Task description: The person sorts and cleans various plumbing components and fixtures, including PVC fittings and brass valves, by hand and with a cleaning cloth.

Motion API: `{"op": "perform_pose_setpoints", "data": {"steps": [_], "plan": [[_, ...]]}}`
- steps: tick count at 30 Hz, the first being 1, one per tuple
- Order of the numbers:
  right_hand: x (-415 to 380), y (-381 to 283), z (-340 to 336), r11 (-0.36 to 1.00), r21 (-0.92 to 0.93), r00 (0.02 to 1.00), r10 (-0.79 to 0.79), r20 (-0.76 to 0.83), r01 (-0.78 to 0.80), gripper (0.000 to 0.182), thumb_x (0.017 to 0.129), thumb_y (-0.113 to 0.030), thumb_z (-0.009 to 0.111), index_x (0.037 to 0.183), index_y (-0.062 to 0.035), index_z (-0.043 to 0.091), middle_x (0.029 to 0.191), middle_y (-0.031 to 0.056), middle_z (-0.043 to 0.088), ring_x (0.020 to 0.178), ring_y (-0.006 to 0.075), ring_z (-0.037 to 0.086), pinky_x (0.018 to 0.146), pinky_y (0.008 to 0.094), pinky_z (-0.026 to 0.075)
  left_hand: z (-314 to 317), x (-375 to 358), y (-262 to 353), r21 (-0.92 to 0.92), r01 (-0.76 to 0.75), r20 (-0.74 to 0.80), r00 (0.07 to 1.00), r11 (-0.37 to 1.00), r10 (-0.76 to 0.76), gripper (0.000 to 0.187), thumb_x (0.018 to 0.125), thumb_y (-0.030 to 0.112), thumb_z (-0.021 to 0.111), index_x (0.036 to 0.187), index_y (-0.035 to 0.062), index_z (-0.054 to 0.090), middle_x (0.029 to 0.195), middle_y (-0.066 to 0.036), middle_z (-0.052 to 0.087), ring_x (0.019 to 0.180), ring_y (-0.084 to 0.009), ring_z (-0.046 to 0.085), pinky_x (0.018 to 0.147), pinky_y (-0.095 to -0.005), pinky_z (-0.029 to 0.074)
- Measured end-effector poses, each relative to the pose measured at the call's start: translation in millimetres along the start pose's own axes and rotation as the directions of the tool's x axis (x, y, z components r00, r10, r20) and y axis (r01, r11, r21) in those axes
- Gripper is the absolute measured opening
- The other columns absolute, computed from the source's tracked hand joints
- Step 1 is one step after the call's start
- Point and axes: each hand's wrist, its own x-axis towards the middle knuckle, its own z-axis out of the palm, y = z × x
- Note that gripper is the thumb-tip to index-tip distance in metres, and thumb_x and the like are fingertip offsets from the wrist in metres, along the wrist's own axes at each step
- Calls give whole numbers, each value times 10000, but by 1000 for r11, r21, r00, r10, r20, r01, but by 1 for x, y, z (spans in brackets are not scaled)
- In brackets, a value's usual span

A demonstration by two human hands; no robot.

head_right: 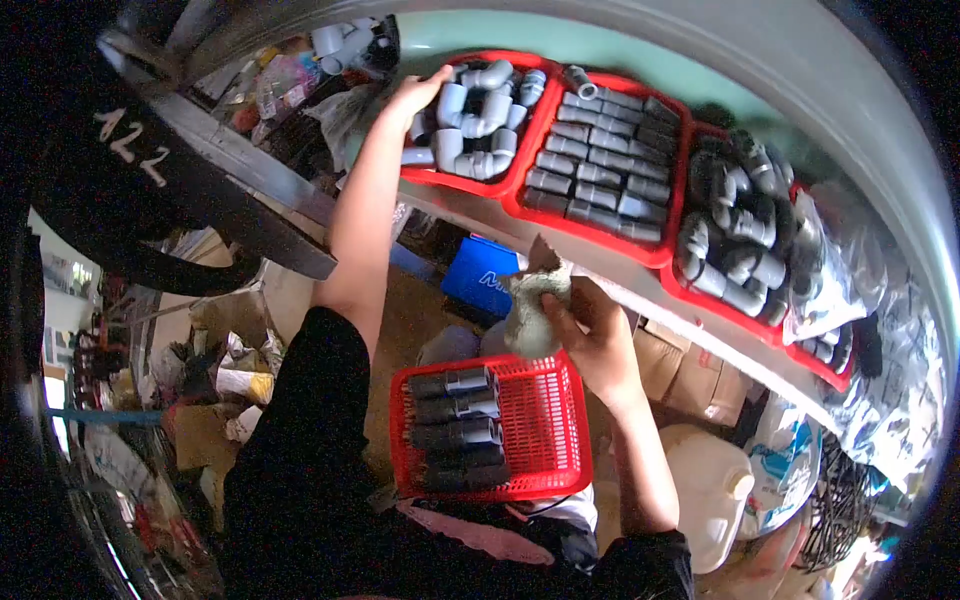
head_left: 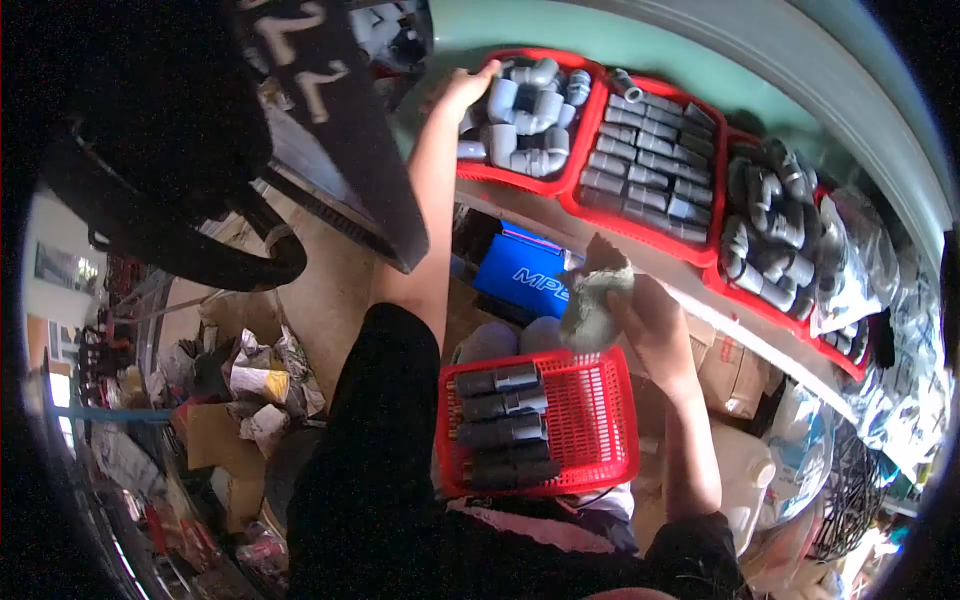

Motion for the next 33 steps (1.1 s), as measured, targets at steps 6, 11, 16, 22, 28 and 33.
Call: {"op": "perform_pose_setpoints", "data": {"steps": [6, 11, 16, 22, 28, 33], "plan": [[-48, 7, -29, 974, -137, 954, 137, -267, -178, 353, 935, -68, 621, 1268, 7, 533, 1085, 98, 668, 1000, 130, 617, 871, 279, 484, -37, -88, 38, 100, -311, -212, 922, 945, 325, 676, 855, 651, 542, 1220, 87, 621, 1279, -186, 565, 1202, -341, 492, 988, -501, 341], [-99, 32, -77, 968, 227, 756, 227, -613, -107, 404, 933, -148, 648, 1286, 8, 530, 1114, 80, 655, 1014, 133, 594, 884, 273, 463, -63, -225, 73, 277, -657, -296, 636, 702, 712, 379, 884, 366, 673, 1213, 183, 635, 1287, -121, 559, 1243, -292, 462, 1058, -431, 292], [-161, 69, -162, 960, 240, 598, 110, -794, 141, 420, 929, -142, 628, 1311, -3, 521, 1112, 57, 633, 1018, 133, 582, 918, 277, 445, -87, -322, 73, 154, -790, -9, 600, 594, 800, 378, 850, 272, 708, 1203, 156, 637, 1331, -136, 498, 1226, -334, 433, 1041, -477, 294], [-175, 102, -246, 909, -308, -80, -341, -937, -280, 428, 864, -160, 688, 1218, -39, 478, 1062, 161, 602, 944, 220, 592, 849, 352, 478, -115, -381, 54, 44, -781, 96, 625, 624, 775, 331, 875, 203, 670, 1188, 100, 637, 1321, -158, 506, 1242, -335, 429, 1060, -470, 273], [-167, 102, -294, 598, -560, -45, -706, -707, -573, 195, 846, -160, 635, 964, -8, 665, 1028, 185, 628, 979, 350, 596, 901, 436, 460, -140, -398, 16, 74, -666, 81, 746, 742, 661, 323, 885, 180, 634, 1192, 82, 620, 1323, -152, 507, 1259, -322, 435, 1071, -467, 261], [-143, 124, -266, 193, -587, 326, -677, -660, -787, 424, 910, -261, 535, 1181, 59, 592, 1238, 218, 584, 1183, 341, 523, 1036, 482, 355, -148, -410, -1, 92, -629, 68, 778, 772, 625, 322, 898, 205, 620, 1196, 83, 616, 1328, -150, 506, 1268, -317, 435, 1078, -469, 251]]}}
